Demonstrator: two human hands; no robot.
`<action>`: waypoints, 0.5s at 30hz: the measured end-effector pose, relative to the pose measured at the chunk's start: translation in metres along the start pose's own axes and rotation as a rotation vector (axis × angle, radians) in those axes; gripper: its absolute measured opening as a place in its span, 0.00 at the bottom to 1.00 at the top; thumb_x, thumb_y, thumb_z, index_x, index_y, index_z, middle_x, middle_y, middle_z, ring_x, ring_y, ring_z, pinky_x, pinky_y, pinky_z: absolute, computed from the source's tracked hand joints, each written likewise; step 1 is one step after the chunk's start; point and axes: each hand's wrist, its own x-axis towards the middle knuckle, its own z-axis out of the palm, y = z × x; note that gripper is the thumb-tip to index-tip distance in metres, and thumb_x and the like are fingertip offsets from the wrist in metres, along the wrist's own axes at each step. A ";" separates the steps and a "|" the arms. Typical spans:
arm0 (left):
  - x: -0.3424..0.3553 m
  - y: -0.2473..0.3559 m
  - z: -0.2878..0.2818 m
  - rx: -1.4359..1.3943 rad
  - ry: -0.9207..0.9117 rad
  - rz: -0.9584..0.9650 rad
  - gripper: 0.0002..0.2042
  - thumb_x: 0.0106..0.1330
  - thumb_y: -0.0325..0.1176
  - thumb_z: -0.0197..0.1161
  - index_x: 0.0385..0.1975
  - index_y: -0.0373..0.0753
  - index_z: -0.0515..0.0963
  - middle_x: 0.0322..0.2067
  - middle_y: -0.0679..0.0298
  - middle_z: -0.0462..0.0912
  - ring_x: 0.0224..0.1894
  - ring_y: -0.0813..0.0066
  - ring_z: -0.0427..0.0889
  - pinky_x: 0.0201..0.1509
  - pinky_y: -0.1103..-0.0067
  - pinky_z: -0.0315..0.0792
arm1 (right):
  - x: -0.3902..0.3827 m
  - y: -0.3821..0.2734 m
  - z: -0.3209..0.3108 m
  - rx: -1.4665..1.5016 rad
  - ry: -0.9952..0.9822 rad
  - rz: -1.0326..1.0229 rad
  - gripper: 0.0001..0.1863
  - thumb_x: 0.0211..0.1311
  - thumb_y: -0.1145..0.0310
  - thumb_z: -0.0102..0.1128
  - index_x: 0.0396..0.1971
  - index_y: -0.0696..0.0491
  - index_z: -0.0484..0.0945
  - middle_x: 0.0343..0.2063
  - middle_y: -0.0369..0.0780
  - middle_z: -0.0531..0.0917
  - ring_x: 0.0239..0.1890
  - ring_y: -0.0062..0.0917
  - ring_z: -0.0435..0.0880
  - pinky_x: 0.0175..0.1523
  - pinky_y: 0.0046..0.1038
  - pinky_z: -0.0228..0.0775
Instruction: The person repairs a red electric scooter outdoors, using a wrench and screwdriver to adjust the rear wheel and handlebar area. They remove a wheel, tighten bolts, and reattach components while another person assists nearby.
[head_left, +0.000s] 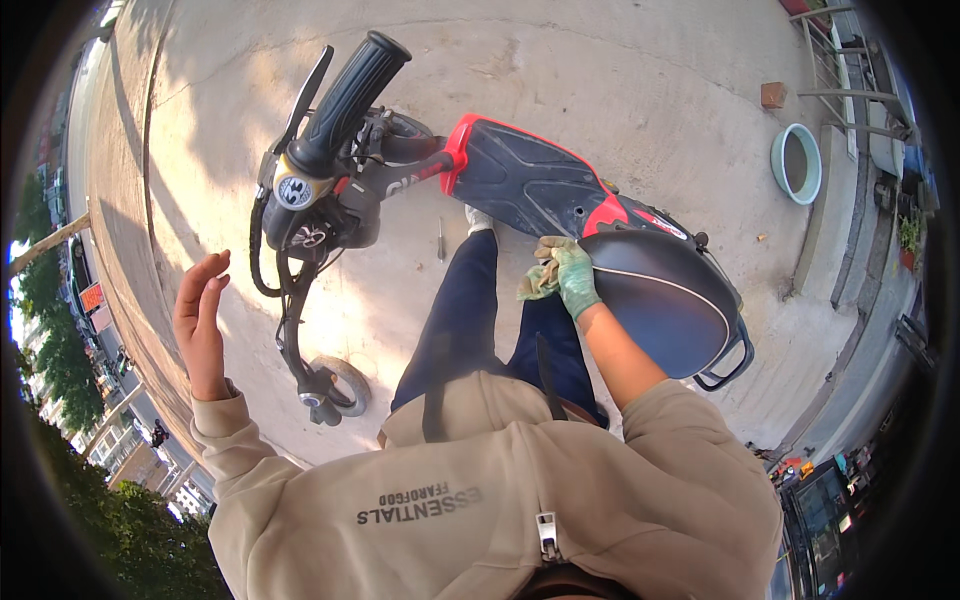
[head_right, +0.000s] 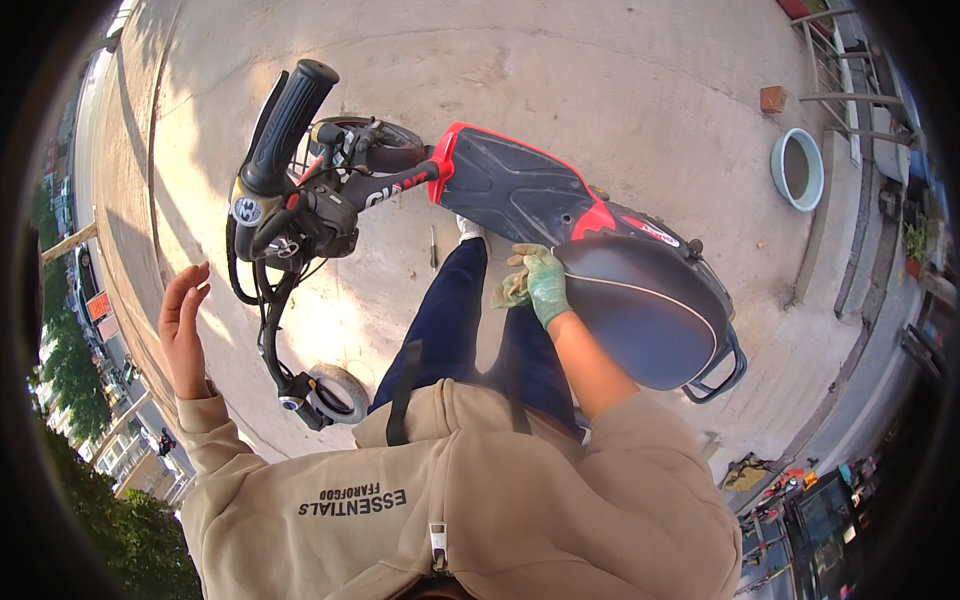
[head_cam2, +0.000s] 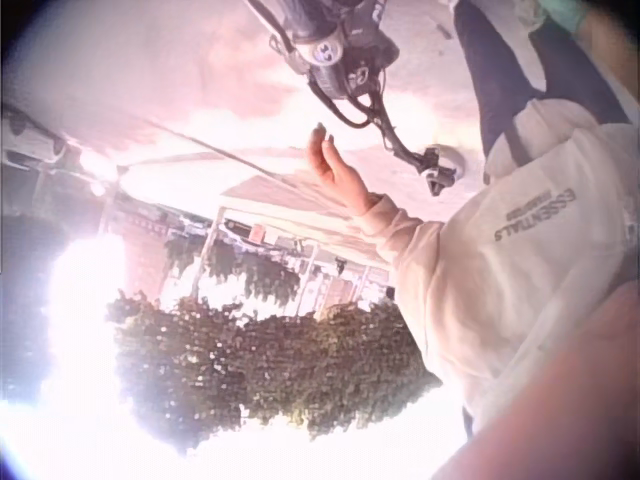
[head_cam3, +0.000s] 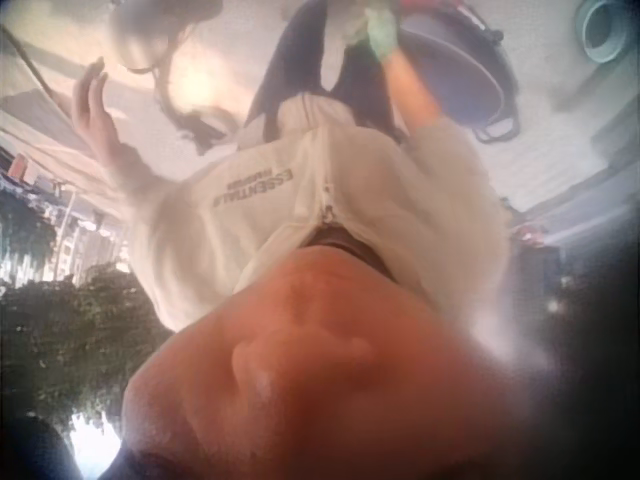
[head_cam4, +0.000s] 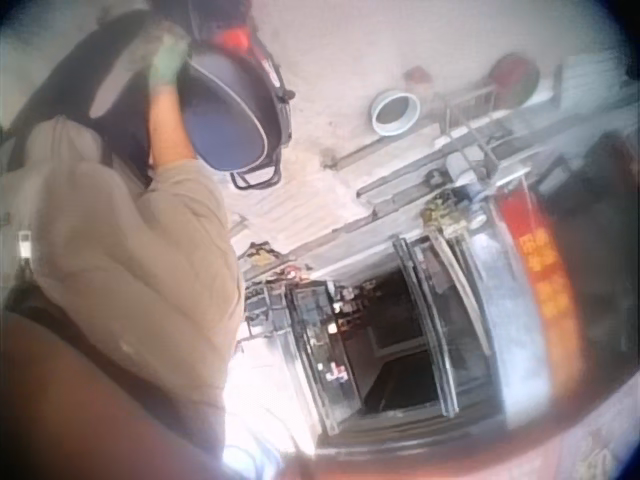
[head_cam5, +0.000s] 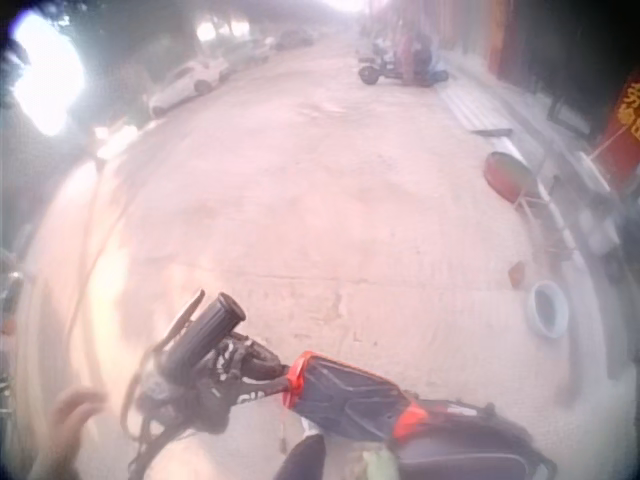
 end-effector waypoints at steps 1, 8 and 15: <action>-0.029 0.004 -0.001 -0.007 0.044 0.001 0.14 0.76 0.29 0.52 0.55 0.33 0.77 0.54 0.55 0.82 0.58 0.67 0.79 0.64 0.71 0.72 | -0.008 0.002 -0.007 -0.069 -0.001 0.023 0.13 0.68 0.77 0.45 0.48 0.61 0.77 0.33 0.44 0.85 0.19 0.21 0.79 0.27 0.21 0.75; -0.193 0.011 0.052 -0.256 0.028 -0.025 0.12 0.74 0.23 0.53 0.52 0.32 0.78 0.52 0.60 0.81 0.53 0.74 0.78 0.58 0.77 0.72 | -0.085 0.004 -0.072 -0.190 0.061 0.020 0.15 0.65 0.78 0.44 0.47 0.62 0.78 0.32 0.44 0.85 0.14 0.20 0.75 0.23 0.22 0.74; -0.279 -0.004 0.040 -0.468 0.089 -0.006 0.13 0.68 0.18 0.55 0.51 0.30 0.78 0.51 0.56 0.80 0.52 0.70 0.79 0.58 0.76 0.72 | -0.144 0.026 -0.106 -0.219 0.221 -0.039 0.17 0.59 0.79 0.49 0.47 0.60 0.80 0.31 0.44 0.85 0.24 0.25 0.81 0.31 0.23 0.76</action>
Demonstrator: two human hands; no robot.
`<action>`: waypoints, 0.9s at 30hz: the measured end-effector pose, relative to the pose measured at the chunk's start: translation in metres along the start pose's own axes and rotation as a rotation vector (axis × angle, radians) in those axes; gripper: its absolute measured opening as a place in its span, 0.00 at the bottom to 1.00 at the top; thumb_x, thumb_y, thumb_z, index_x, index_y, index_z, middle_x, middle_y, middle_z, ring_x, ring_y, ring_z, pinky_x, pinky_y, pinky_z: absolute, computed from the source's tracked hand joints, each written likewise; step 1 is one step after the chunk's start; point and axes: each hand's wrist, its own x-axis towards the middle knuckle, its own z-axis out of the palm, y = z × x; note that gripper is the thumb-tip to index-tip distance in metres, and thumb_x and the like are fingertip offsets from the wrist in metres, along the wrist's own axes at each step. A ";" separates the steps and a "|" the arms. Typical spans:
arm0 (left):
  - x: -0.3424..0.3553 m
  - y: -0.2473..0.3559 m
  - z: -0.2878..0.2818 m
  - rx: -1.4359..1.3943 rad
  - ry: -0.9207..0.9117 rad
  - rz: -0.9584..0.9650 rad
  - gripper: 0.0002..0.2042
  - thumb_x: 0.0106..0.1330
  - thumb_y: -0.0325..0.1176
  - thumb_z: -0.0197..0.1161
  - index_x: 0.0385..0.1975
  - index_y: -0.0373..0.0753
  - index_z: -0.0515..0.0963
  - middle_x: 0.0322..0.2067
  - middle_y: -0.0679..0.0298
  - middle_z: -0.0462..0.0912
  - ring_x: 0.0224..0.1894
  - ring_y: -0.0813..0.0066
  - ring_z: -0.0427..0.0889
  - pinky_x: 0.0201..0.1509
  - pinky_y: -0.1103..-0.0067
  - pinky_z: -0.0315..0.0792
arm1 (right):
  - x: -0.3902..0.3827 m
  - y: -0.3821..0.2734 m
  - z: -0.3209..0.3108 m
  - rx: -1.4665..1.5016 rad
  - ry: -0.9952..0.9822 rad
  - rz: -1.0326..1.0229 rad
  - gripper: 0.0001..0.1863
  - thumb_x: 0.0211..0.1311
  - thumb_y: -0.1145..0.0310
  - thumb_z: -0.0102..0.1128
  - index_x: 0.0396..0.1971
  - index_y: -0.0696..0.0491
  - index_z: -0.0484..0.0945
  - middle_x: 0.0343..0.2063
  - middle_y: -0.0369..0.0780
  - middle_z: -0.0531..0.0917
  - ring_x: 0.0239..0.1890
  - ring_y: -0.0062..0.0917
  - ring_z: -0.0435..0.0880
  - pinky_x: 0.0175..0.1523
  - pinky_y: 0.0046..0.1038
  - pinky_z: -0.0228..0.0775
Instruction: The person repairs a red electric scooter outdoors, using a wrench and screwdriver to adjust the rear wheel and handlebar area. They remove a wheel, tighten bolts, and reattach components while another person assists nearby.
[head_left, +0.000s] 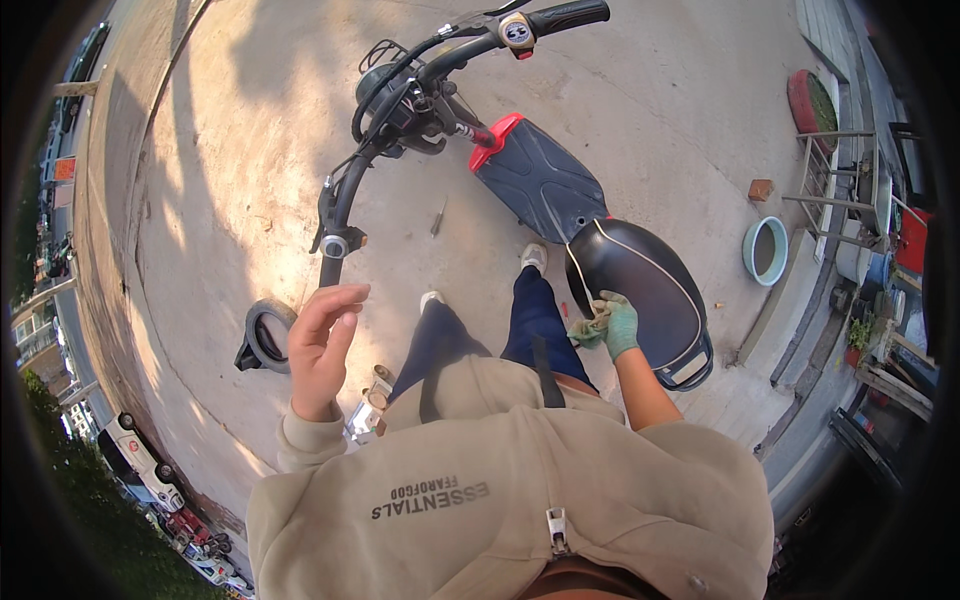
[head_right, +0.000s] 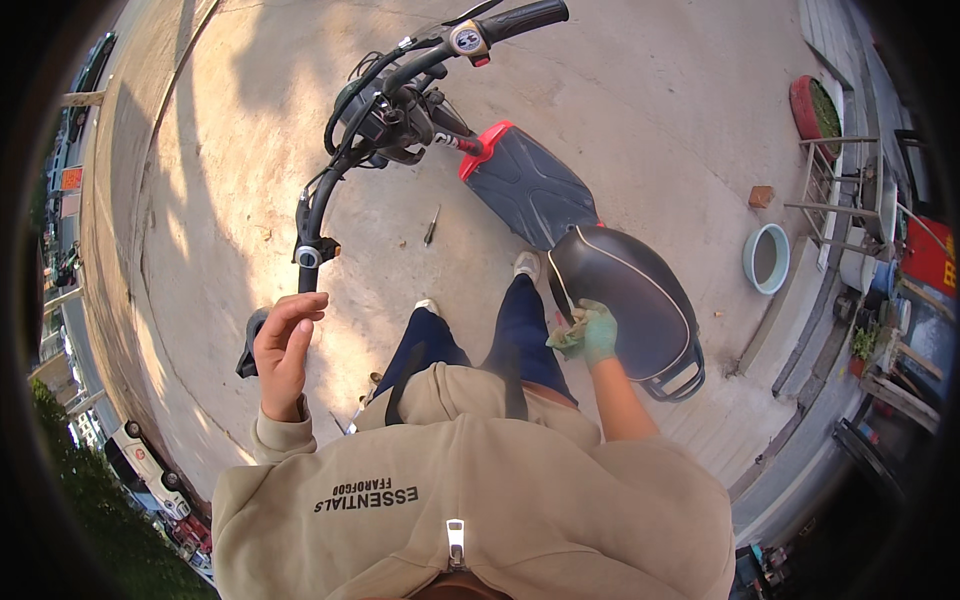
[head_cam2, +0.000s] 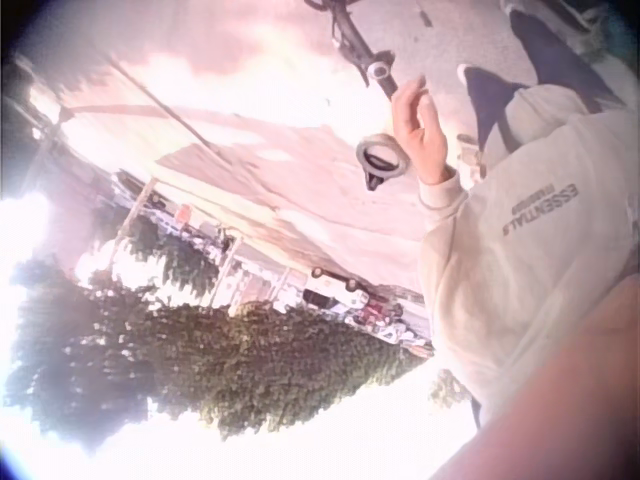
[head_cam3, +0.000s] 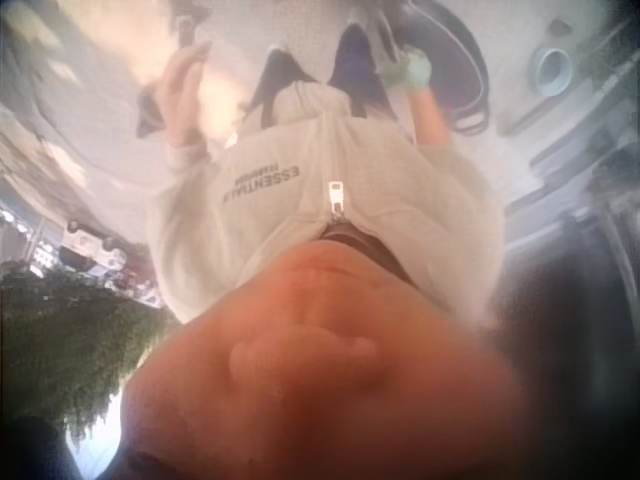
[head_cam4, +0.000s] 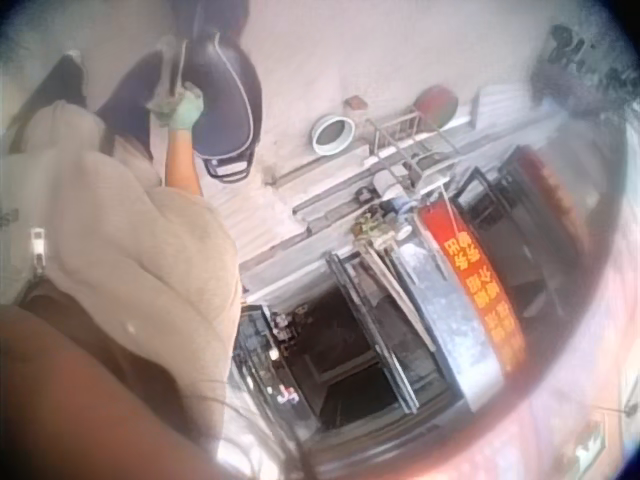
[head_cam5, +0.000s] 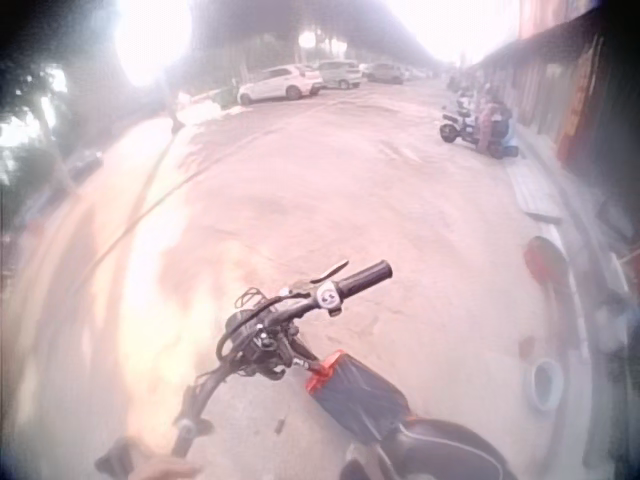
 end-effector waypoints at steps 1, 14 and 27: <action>-0.009 -0.005 -0.010 -0.032 0.008 0.021 0.13 0.68 0.19 0.55 0.51 0.30 0.77 0.51 0.56 0.80 0.53 0.69 0.79 0.58 0.75 0.72 | -0.007 0.000 0.002 -0.046 -0.021 -0.017 0.17 0.59 0.79 0.49 0.47 0.60 0.80 0.31 0.44 0.85 0.26 0.25 0.81 0.32 0.23 0.76; -0.137 -0.003 -0.255 -0.731 -0.106 0.407 0.29 0.74 0.65 0.33 0.54 0.56 0.79 0.48 0.56 0.71 0.45 0.65 0.70 0.53 0.69 0.65 | -0.151 0.093 0.225 -0.580 -0.275 -0.182 0.15 0.66 0.77 0.45 0.48 0.60 0.79 0.33 0.41 0.86 0.17 0.15 0.74 0.23 0.18 0.68; -0.063 0.086 -0.363 -1.174 -0.337 0.645 0.04 0.73 0.26 0.55 0.35 0.36 0.75 0.41 0.61 0.78 0.46 0.69 0.77 0.54 0.72 0.74 | -0.163 0.176 0.220 -0.552 0.107 0.107 0.15 0.62 0.82 0.45 0.43 0.58 0.81 0.29 0.42 0.85 0.29 0.25 0.84 0.34 0.28 0.78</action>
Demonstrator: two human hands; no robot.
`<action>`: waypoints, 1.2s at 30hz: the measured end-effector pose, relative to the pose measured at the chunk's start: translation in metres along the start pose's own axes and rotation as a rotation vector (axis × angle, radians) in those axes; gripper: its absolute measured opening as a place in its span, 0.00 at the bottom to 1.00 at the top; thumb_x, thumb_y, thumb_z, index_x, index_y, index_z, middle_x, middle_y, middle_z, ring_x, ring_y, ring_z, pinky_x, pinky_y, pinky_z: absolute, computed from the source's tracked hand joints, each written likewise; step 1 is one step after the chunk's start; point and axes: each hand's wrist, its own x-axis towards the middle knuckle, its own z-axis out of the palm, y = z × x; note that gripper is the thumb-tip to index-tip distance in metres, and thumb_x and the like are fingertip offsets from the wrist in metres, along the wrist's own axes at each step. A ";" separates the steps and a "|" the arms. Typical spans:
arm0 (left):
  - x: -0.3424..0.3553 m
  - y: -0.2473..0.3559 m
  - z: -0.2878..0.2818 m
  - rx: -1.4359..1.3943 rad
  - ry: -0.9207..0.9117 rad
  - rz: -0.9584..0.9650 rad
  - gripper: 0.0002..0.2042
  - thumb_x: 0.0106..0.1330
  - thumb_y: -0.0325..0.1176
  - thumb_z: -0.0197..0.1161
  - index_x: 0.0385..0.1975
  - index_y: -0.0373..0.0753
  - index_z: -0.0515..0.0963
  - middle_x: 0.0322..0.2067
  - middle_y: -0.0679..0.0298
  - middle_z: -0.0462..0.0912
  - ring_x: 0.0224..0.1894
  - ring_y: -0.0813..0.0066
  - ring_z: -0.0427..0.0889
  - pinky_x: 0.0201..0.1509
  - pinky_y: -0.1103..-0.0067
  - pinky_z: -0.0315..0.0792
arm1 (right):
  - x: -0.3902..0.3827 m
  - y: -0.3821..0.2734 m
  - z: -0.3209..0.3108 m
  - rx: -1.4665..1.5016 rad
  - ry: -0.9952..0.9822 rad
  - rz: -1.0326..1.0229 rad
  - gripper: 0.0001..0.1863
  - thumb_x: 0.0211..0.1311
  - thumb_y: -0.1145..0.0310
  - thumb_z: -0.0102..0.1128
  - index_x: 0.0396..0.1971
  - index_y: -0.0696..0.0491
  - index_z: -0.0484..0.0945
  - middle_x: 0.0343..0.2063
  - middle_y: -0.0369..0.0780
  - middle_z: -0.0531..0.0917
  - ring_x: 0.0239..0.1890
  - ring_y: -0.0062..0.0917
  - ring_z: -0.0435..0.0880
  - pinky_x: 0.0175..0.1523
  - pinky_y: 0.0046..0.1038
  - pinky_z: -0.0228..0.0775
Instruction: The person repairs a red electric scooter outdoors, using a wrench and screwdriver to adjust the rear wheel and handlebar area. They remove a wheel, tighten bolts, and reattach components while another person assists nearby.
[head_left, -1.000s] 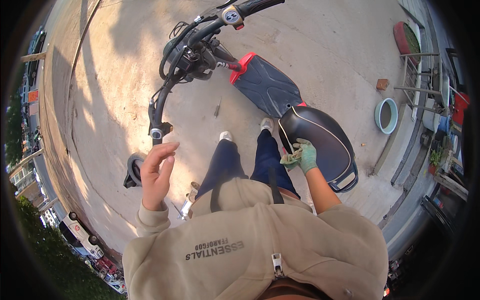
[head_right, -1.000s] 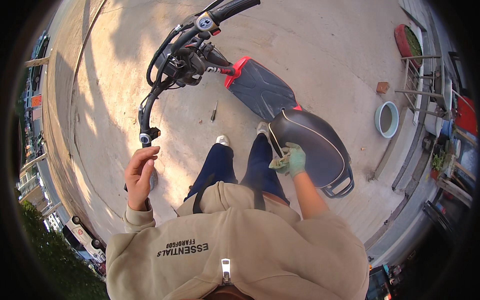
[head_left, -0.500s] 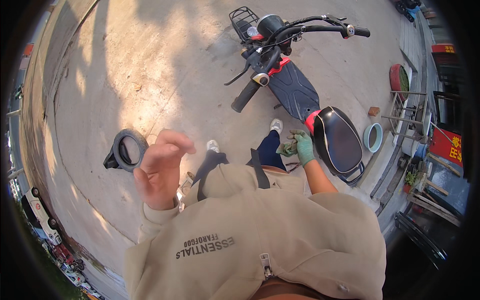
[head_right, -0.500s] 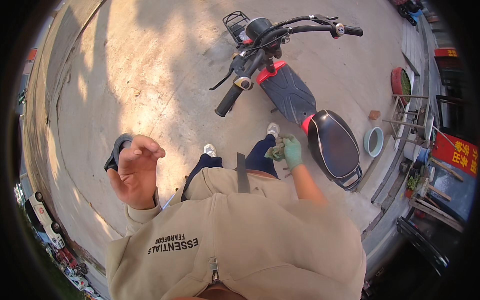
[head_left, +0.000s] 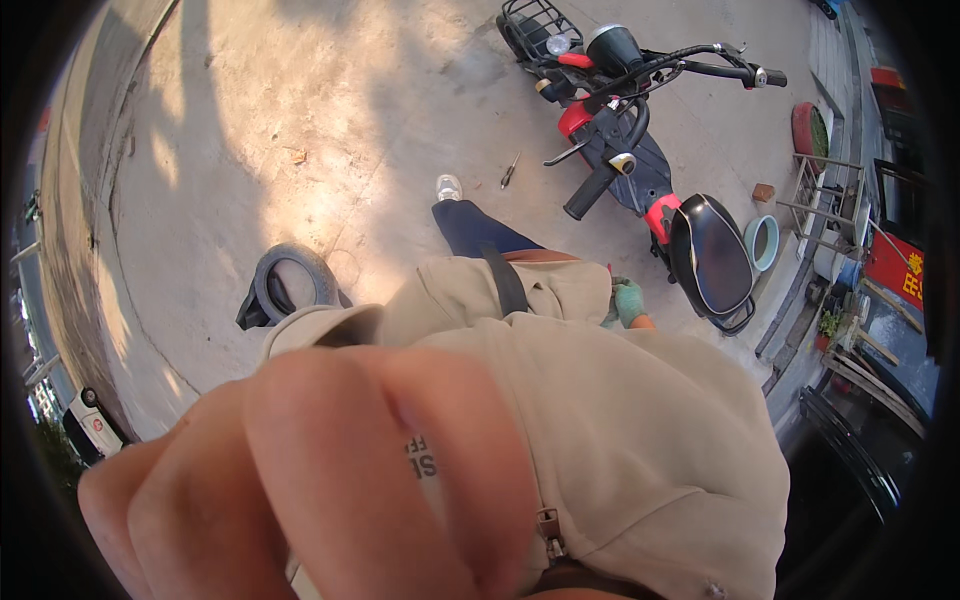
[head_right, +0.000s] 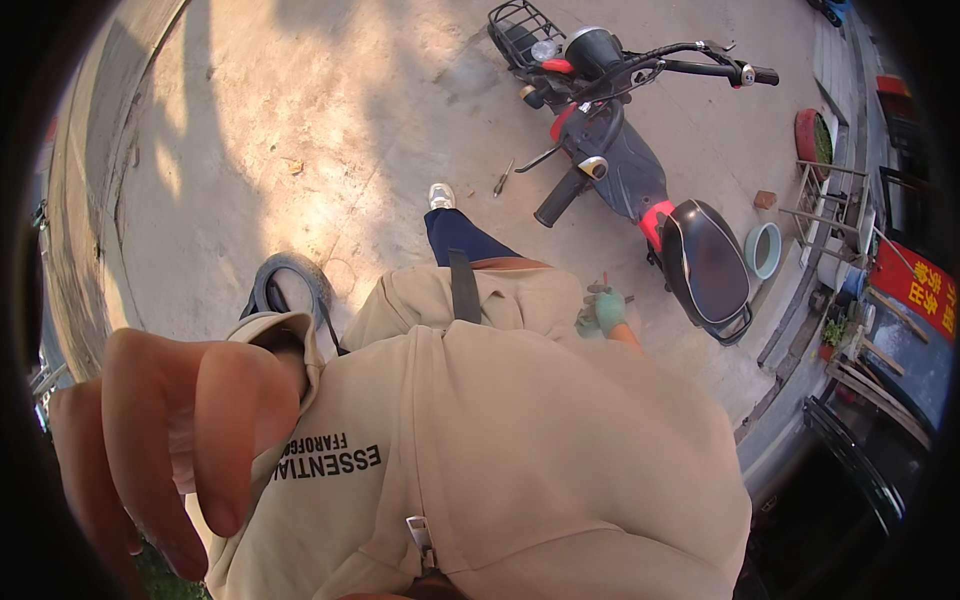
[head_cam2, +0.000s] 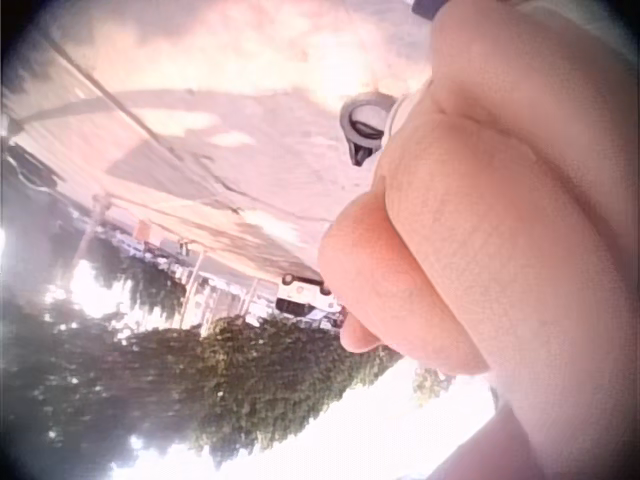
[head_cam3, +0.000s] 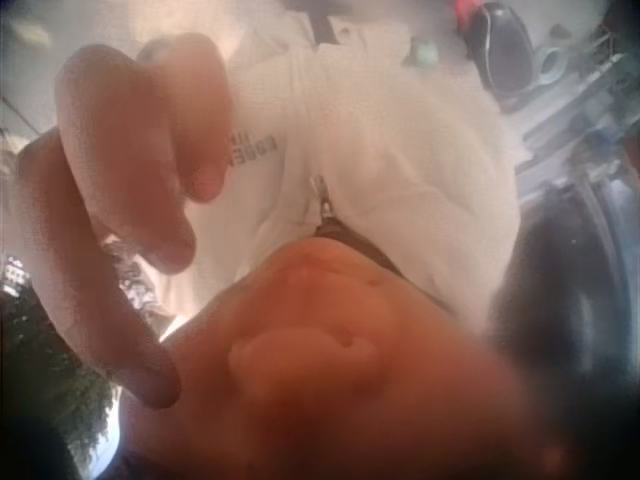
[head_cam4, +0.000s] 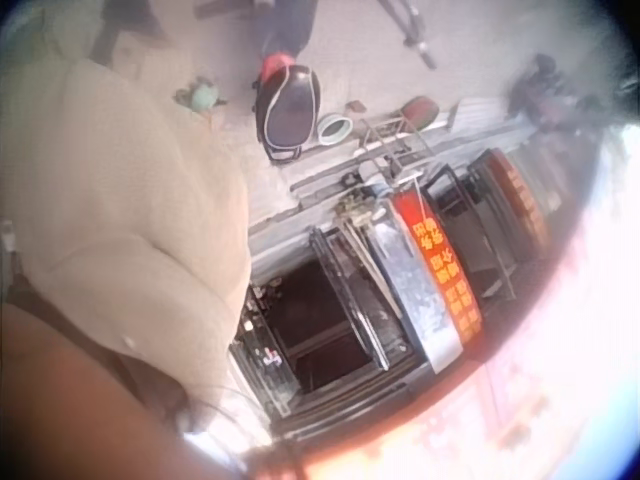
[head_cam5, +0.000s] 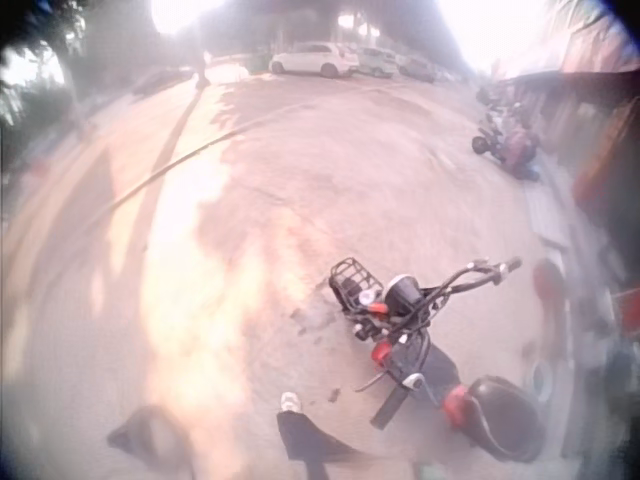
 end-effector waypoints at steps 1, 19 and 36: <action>0.013 0.001 -0.010 -0.004 -0.010 -0.007 0.04 0.73 0.26 0.55 0.34 0.36 0.75 0.40 0.61 0.78 0.46 0.69 0.77 0.53 0.73 0.75 | 0.002 0.003 0.007 0.069 -0.017 0.028 0.15 0.62 0.82 0.46 0.43 0.58 0.81 0.29 0.42 0.85 0.29 0.26 0.84 0.34 0.28 0.78; 0.256 -0.045 -0.175 -0.293 -0.214 -0.232 0.07 0.72 0.27 0.55 0.31 0.37 0.76 0.36 0.61 0.84 0.36 0.71 0.80 0.38 0.80 0.77 | -0.015 -0.217 0.206 0.247 0.033 -0.156 0.15 0.61 0.80 0.46 0.43 0.58 0.81 0.32 0.44 0.85 0.30 0.28 0.84 0.34 0.30 0.78; 0.593 -0.219 -0.350 -0.612 -0.604 -1.089 0.18 0.77 0.48 0.51 0.26 0.44 0.73 0.30 0.67 0.79 0.30 0.80 0.71 0.36 0.83 0.71 | -0.045 -0.246 0.464 0.361 0.567 0.042 0.15 0.60 0.78 0.47 0.44 0.58 0.81 0.36 0.47 0.85 0.31 0.31 0.85 0.33 0.31 0.77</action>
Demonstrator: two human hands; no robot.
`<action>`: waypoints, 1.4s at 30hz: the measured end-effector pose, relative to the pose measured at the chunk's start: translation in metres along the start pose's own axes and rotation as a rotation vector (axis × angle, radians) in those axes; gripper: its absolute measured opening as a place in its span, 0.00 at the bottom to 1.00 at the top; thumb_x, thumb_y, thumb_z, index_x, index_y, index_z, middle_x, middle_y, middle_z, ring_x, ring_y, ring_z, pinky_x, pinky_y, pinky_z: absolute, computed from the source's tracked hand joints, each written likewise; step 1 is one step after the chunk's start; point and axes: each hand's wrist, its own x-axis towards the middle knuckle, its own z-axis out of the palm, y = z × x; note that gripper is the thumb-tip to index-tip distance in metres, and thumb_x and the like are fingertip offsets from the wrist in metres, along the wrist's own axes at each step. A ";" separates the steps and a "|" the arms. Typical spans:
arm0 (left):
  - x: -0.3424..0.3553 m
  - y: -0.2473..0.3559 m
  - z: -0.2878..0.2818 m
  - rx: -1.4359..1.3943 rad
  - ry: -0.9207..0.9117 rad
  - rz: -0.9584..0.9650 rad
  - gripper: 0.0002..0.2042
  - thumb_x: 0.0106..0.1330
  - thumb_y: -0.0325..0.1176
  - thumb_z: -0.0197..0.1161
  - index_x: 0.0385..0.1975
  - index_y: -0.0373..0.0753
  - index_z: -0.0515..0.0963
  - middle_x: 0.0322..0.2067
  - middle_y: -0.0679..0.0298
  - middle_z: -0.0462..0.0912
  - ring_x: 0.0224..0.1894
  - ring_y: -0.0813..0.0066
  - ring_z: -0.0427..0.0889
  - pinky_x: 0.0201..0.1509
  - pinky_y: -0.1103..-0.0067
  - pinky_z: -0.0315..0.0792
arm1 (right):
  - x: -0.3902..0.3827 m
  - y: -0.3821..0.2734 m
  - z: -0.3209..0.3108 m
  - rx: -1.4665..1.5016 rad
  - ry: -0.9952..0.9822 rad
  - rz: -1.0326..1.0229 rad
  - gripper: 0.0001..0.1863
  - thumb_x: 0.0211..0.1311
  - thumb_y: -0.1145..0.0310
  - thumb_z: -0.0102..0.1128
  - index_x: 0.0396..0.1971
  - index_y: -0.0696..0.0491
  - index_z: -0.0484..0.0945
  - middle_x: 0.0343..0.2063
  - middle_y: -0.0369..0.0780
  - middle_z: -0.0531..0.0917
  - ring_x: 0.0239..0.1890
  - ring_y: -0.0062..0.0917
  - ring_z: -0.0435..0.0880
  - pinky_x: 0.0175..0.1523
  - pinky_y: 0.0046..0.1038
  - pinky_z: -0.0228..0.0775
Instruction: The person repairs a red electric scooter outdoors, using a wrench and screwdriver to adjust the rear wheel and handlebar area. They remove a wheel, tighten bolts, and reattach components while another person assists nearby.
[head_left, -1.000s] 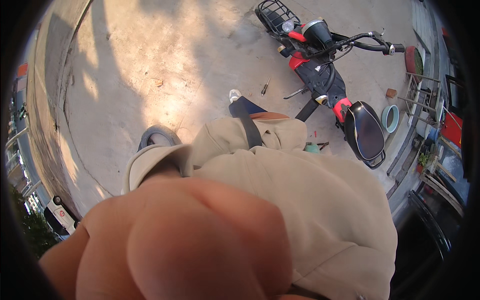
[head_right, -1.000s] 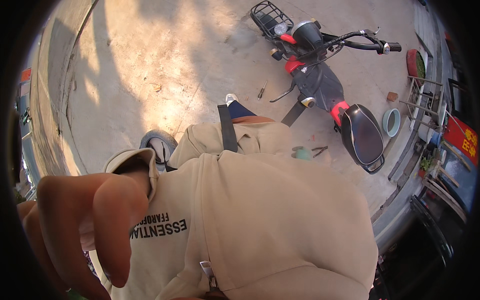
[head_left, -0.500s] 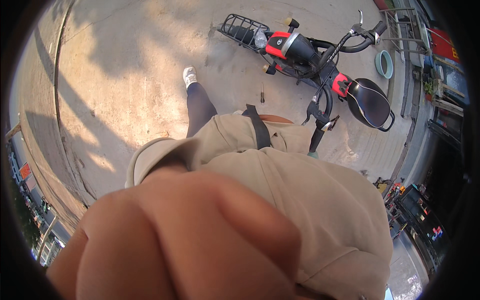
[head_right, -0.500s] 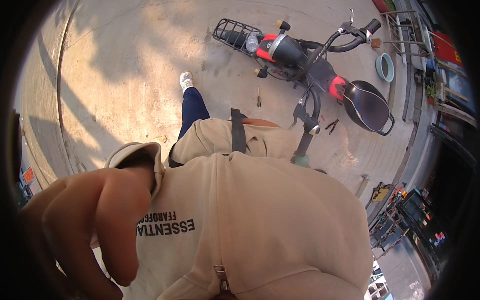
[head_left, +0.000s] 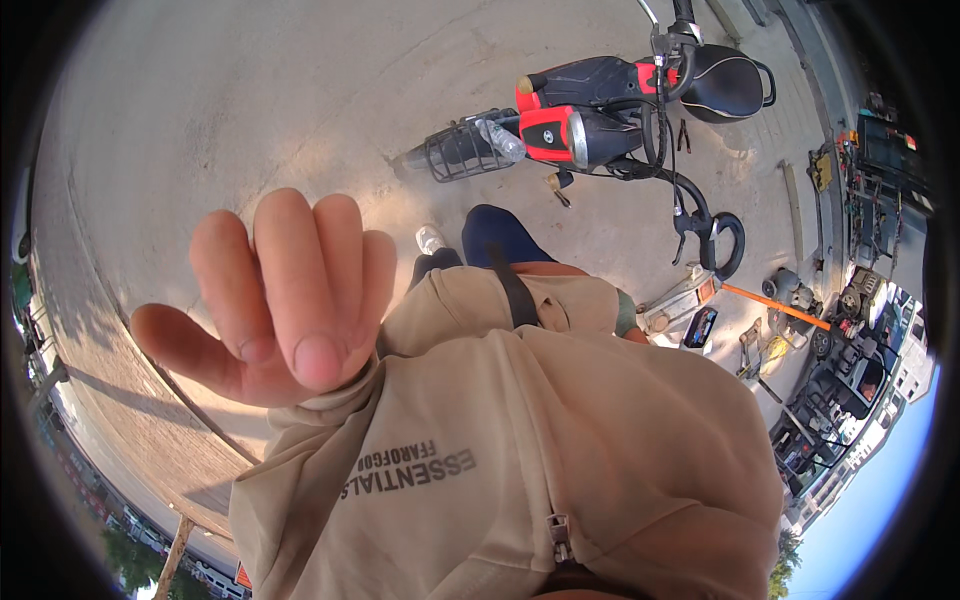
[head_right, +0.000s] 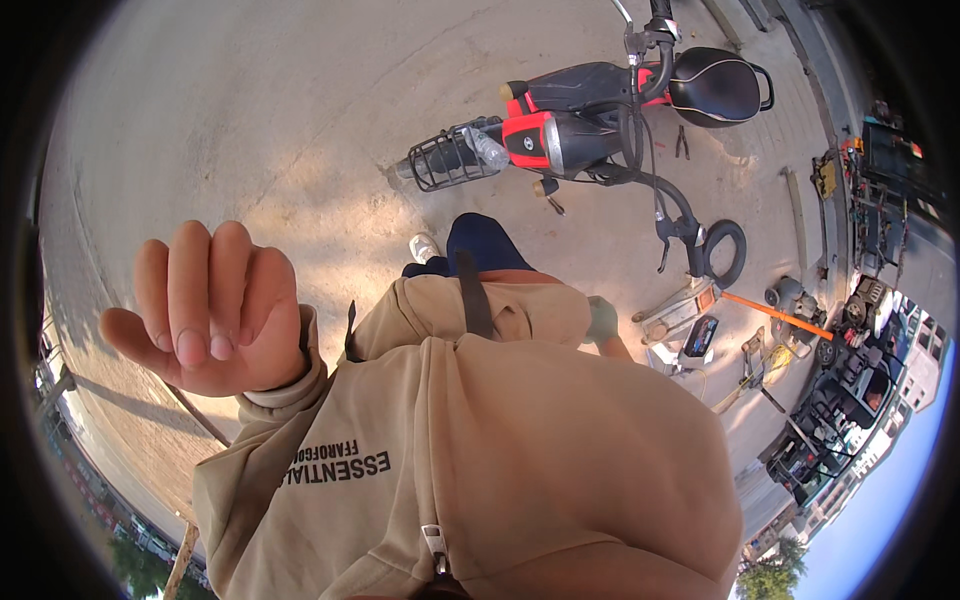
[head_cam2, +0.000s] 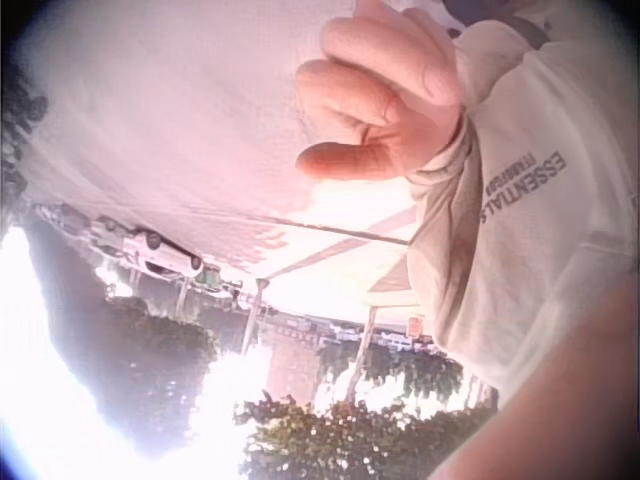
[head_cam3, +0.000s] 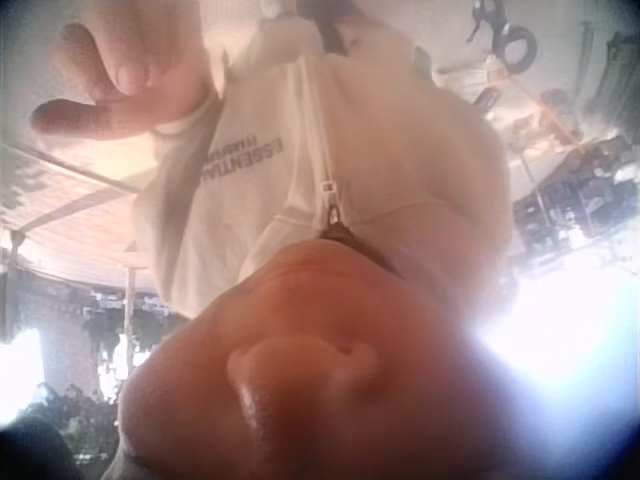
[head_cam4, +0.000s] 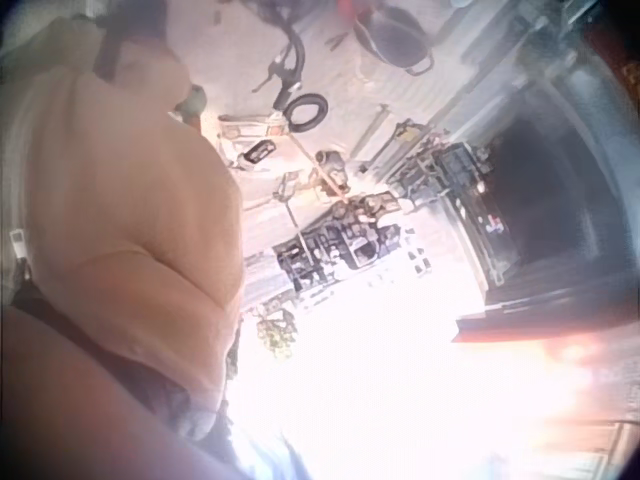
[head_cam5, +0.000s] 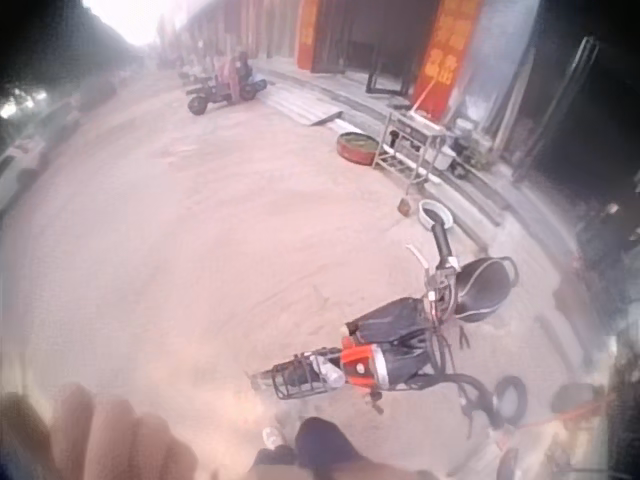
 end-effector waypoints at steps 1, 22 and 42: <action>0.012 -0.005 -0.017 -0.042 0.012 -0.018 0.19 0.78 0.49 0.49 0.27 0.44 0.70 0.30 0.65 0.77 0.30 0.79 0.69 0.36 0.82 0.69 | -0.005 -0.009 0.010 0.033 0.025 0.042 0.15 0.60 0.78 0.47 0.44 0.58 0.81 0.36 0.47 0.85 0.31 0.31 0.85 0.33 0.31 0.77; 0.214 0.006 -0.317 0.139 0.343 -1.063 0.12 0.75 0.41 0.50 0.32 0.41 0.68 0.31 0.65 0.72 0.32 0.78 0.66 0.38 0.79 0.61 | 0.093 -0.378 0.164 0.764 0.718 0.703 0.15 0.66 0.63 0.60 0.45 0.57 0.82 0.36 0.41 0.87 0.39 0.25 0.84 0.46 0.27 0.75; 0.304 -0.097 -0.401 0.174 -0.028 -1.574 0.09 0.75 0.37 0.51 0.35 0.40 0.73 0.37 0.63 0.80 0.35 0.81 0.72 0.44 0.81 0.68 | 0.150 -0.502 0.193 0.916 0.782 0.989 0.17 0.66 0.61 0.66 0.46 0.59 0.81 0.36 0.38 0.85 0.37 0.19 0.82 0.42 0.22 0.75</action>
